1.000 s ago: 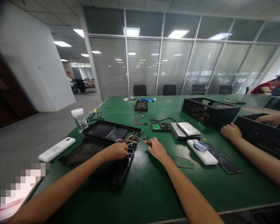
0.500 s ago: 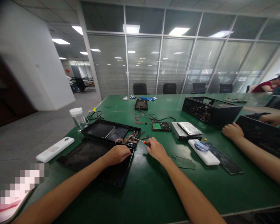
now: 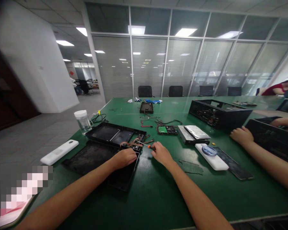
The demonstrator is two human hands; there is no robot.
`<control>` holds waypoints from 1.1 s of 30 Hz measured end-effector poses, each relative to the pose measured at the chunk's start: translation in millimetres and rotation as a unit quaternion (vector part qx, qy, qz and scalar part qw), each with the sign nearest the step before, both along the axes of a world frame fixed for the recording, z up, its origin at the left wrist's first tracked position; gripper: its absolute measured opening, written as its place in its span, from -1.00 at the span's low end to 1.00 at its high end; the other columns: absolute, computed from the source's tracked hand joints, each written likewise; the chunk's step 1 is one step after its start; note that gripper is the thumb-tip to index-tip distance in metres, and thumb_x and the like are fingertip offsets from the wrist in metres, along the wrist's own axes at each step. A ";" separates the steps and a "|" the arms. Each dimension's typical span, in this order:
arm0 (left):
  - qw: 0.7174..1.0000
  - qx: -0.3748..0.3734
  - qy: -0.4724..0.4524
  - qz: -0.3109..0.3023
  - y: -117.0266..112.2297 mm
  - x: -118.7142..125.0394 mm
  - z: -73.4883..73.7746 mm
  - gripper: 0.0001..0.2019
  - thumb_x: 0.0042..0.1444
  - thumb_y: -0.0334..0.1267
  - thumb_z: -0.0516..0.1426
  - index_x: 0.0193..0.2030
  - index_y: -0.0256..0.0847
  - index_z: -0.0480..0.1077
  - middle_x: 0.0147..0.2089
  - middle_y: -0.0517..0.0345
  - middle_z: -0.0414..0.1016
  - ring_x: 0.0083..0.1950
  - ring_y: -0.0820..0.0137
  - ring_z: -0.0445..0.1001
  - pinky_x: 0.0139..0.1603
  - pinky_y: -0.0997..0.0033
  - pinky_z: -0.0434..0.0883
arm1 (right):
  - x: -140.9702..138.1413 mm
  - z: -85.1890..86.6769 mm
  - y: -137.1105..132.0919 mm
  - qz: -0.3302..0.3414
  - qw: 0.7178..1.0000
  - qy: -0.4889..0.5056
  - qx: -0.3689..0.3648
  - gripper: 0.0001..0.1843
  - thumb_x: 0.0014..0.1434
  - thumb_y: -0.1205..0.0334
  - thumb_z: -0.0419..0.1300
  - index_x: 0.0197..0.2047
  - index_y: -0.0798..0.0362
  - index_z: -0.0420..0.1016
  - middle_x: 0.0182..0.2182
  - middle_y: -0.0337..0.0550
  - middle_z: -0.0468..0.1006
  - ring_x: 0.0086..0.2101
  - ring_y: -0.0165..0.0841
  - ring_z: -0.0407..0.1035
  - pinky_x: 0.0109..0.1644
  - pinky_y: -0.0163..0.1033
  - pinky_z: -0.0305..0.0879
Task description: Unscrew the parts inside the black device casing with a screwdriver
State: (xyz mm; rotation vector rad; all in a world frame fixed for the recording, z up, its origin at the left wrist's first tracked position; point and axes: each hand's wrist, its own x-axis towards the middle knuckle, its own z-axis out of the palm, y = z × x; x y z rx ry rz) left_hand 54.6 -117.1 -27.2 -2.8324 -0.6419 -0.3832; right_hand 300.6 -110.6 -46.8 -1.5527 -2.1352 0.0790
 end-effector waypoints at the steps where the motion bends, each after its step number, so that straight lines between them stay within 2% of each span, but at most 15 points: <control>1: 1.000 -0.002 0.001 0.000 0.3 0.0 0.1 -0.75 0.24 -0.32 -0.10 -0.38 -0.30 0.34 -0.33 0.02 0.36 -0.25 0.37 0.31 -0.20 0.40 0.27 | 0.2 -0.1 0.2 0.000 1.000 0.001 0.000 -0.90 0.00 0.36 0.04 -0.34 0.05 0.29 -0.35 -0.21 0.29 -0.36 -0.42 0.21 -0.31 -0.35 0.07; 7: 0.999 -0.030 0.001 0.023 1.0 1.9 -0.5 -0.76 0.22 -0.33 -0.07 -0.41 -0.30 0.34 -0.33 0.03 0.37 -0.24 0.36 0.32 -0.19 0.39 0.29 | 1.9 -0.1 0.5 -0.005 1.000 0.017 0.005 -0.90 0.02 0.35 0.03 -0.33 0.05 0.28 -0.33 -0.21 0.27 -0.35 -0.41 0.23 -0.27 -0.34 0.11; 10: 0.998 -0.062 -0.022 0.014 0.8 -0.2 1.1 -0.81 0.19 -0.35 -0.03 -0.36 -0.30 0.37 -0.29 0.04 0.39 -0.20 0.37 0.33 -0.14 0.41 0.28 | 2.4 -0.1 0.9 -0.002 1.000 0.031 0.006 -0.88 0.02 0.35 0.01 -0.31 0.03 0.28 -0.31 -0.20 0.27 -0.35 -0.41 0.24 -0.25 -0.32 0.13; 14: 0.995 -0.096 -0.038 -0.008 0.4 -4.5 3.7 -0.84 0.18 -0.36 -0.01 -0.32 -0.28 0.38 -0.26 0.08 0.41 -0.16 0.39 0.34 -0.10 0.45 0.27 | 3.6 -1.4 4.3 -0.044 0.996 0.075 0.032 -0.73 0.00 0.32 0.02 -0.16 0.05 0.21 -0.22 -0.14 0.26 -0.32 -0.38 0.27 -0.22 -0.29 0.18; 17: 0.995 -0.092 -0.040 0.008 1.2 -3.4 1.7 -0.83 0.19 -0.35 -0.02 -0.32 -0.28 0.38 -0.27 0.09 0.42 -0.18 0.40 0.35 -0.11 0.45 0.27 | 4.9 -3.2 7.4 -0.082 0.991 0.095 0.051 -0.63 -0.01 0.29 0.04 -0.08 0.07 0.14 -0.16 -0.07 0.24 -0.27 -0.33 0.28 -0.18 -0.25 0.19; 22: 0.996 -0.074 -0.032 0.040 4.1 2.1 -4.9 -0.83 0.18 -0.32 0.01 -0.35 -0.30 0.38 -0.31 0.08 0.42 -0.21 0.39 0.36 -0.14 0.43 0.29 | 5.8 -5.4 8.9 -0.075 0.992 0.092 0.046 -0.66 -0.01 0.26 0.01 -0.11 0.05 0.14 -0.16 -0.06 0.23 -0.27 -0.30 0.29 -0.19 -0.21 0.22; 26: 0.996 -0.088 -0.032 0.012 2.5 -1.3 -3.1 -0.85 0.17 -0.34 0.01 -0.33 -0.28 0.39 -0.28 0.10 0.42 -0.17 0.42 0.35 -0.10 0.47 0.28 | 5.7 -4.6 7.7 -0.075 0.990 0.106 0.046 -0.68 -0.02 0.25 0.00 -0.14 0.04 0.13 -0.18 -0.08 0.23 -0.29 -0.30 0.29 -0.19 -0.19 0.24; 30: 0.996 -0.078 -0.020 -0.034 -0.4 -6.6 1.5 -0.81 0.18 -0.41 -0.04 -0.33 -0.27 0.38 -0.14 0.08 0.42 -0.06 0.39 0.32 -0.01 0.46 0.25 | 5.3 -1.7 5.8 -0.089 0.986 0.131 0.053 -0.66 -0.06 0.28 0.00 -0.14 0.05 0.11 -0.17 -0.04 0.19 -0.28 -0.29 0.28 -0.19 -0.19 0.25; 33: 0.995 -0.083 -0.010 -0.059 -0.4 -8.5 2.9 -0.82 0.17 -0.43 -0.04 -0.33 -0.28 0.38 -0.15 0.07 0.43 -0.07 0.38 0.32 -0.01 0.44 0.25 | 5.0 4.2 4.9 -0.083 0.983 0.154 0.053 -0.69 -0.07 0.30 0.00 -0.19 0.06 0.13 -0.20 -0.05 0.19 -0.25 -0.29 0.26 -0.15 -0.18 0.24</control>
